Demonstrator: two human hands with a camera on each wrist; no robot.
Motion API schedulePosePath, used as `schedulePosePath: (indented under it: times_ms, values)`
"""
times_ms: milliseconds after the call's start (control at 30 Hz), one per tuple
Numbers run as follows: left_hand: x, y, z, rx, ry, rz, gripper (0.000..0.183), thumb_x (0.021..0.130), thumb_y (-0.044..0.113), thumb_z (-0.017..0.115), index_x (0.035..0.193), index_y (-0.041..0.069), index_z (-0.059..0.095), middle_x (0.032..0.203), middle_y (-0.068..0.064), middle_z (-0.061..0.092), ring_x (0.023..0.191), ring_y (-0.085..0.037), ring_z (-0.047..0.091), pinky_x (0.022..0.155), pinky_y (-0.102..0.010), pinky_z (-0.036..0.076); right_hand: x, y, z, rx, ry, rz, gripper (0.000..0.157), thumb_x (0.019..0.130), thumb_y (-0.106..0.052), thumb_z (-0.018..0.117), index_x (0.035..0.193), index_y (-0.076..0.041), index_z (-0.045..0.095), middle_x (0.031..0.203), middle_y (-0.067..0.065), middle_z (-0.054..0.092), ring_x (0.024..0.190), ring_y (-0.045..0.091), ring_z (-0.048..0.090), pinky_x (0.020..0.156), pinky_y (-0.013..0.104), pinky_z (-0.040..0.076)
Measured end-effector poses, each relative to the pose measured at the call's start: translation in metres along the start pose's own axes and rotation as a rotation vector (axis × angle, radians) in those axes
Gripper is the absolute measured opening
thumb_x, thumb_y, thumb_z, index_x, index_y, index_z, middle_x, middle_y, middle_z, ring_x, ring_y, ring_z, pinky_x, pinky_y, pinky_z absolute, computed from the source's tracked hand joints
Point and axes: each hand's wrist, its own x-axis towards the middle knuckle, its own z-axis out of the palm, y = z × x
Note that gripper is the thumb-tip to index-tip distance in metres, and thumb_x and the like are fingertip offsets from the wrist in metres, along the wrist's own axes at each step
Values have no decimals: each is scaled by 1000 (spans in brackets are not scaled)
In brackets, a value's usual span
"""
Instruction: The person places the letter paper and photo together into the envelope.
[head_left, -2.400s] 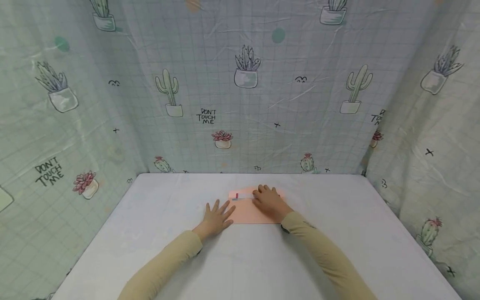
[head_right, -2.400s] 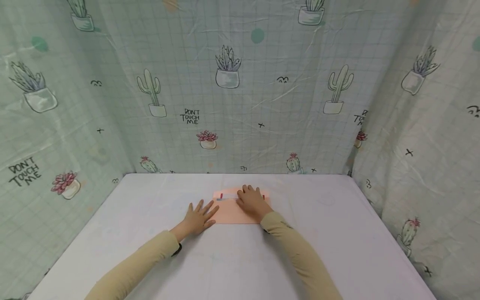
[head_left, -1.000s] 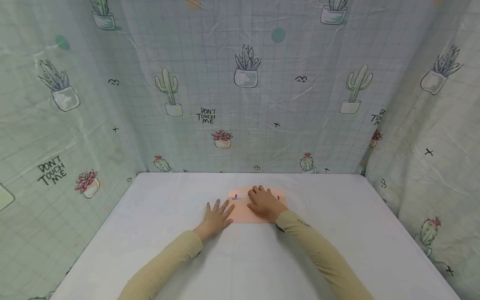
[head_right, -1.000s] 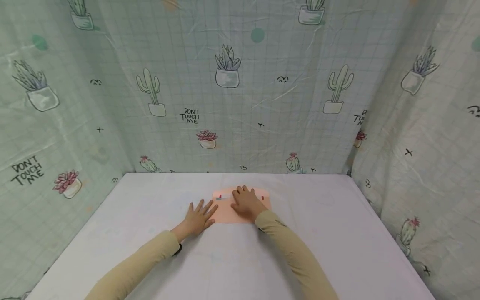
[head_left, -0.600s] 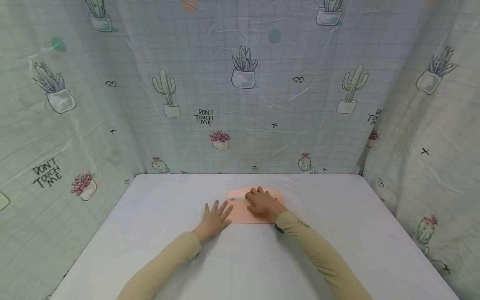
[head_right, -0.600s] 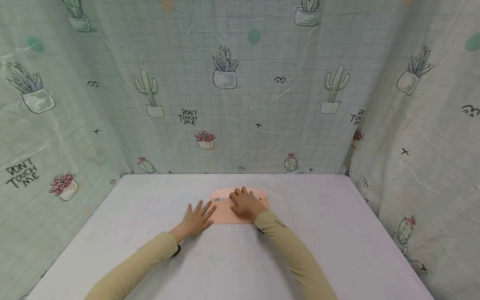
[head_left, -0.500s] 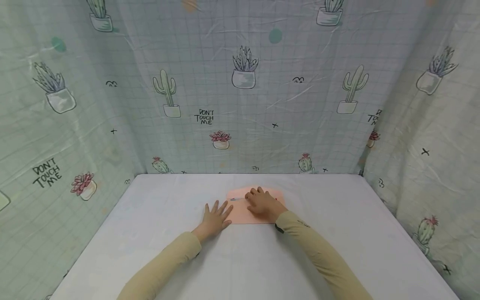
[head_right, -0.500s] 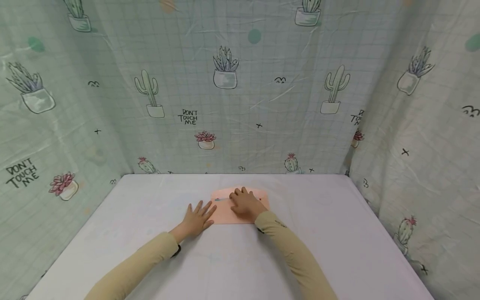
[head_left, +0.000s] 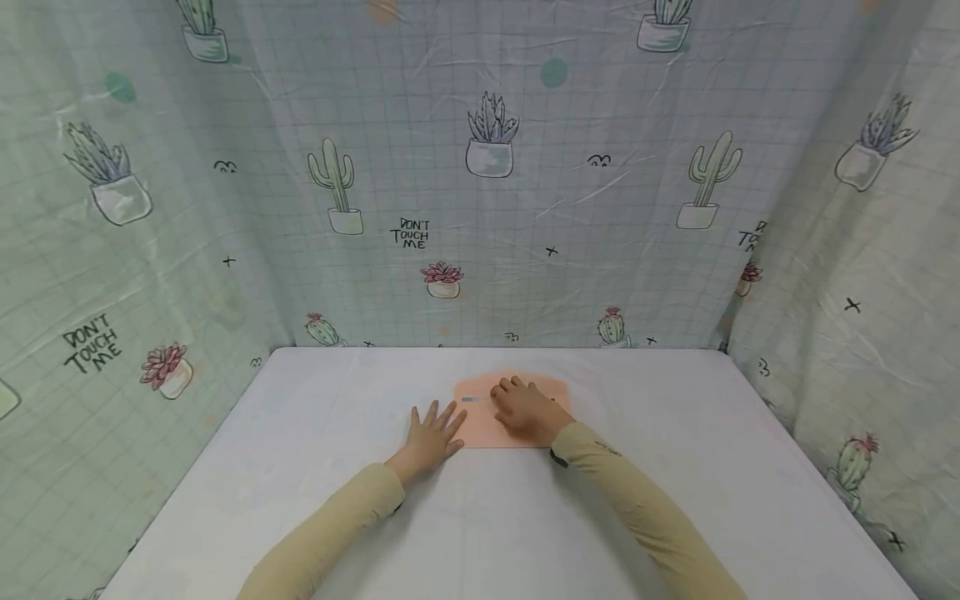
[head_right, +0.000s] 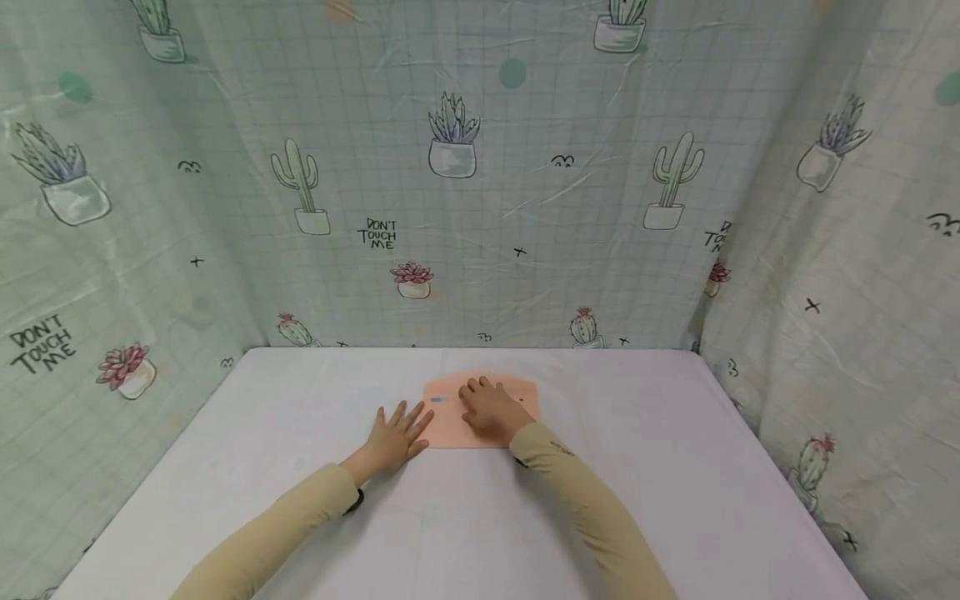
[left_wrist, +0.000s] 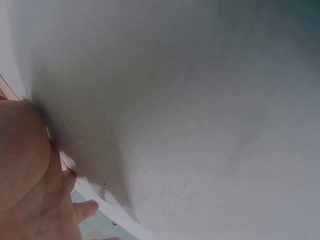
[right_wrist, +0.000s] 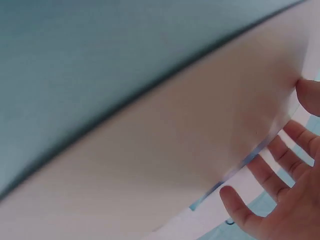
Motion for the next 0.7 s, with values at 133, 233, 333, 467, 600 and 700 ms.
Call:
schedulePosePath:
  times_ms: [133, 233, 333, 467, 600, 700]
  values:
    - [1, -1, -2, 11, 1, 6, 53, 93, 46, 32, 140, 21, 29, 147, -3, 27, 133, -33, 27, 100, -58, 26, -1, 1, 3, -98, 33, -20, 39, 93, -39, 43, 124, -17, 46, 122, 4, 46, 109, 21, 43, 90, 45, 39]
    - [2, -2, -2, -10, -2, 16, 53, 94, 45, 32, 140, 21, 29, 147, -4, 27, 133, -33, 26, 100, -59, 25, -3, 1, 3, -125, 50, -32, 37, 92, -39, 44, 123, -18, 48, 118, 4, 47, 105, 21, 44, 86, 43, 40]
    - [3, -5, -3, -32, -14, 29, 53, 94, 45, 32, 140, 20, 29, 147, -4, 27, 134, -34, 25, 101, -60, 23, -7, 2, 1, -133, 67, -54, 37, 91, -39, 45, 123, -20, 48, 118, 4, 47, 106, 21, 44, 85, 43, 40]
    - [6, -10, -2, -35, -25, 43, 54, 93, 47, 32, 141, 22, 28, 147, -4, 27, 135, -32, 24, 102, -60, 22, -14, 2, -2, -111, 81, -70, 39, 92, -39, 45, 127, -22, 45, 120, 3, 46, 109, 22, 42, 85, 45, 39]
    - [8, -13, 2, -87, -18, 59, 54, 93, 47, 33, 140, 21, 29, 146, -4, 29, 135, -31, 25, 102, -59, 24, -24, 4, -1, -64, 98, -76, 37, 92, -36, 44, 127, -23, 46, 121, 1, 47, 111, 21, 43, 86, 47, 38]
    - [7, -12, 3, -164, -11, 81, 52, 94, 43, 36, 139, 19, 31, 145, -6, 32, 134, -32, 26, 100, -60, 26, -33, 6, 1, -13, 108, -78, 36, 92, -34, 46, 125, -23, 47, 123, 0, 48, 113, 21, 43, 88, 49, 38]
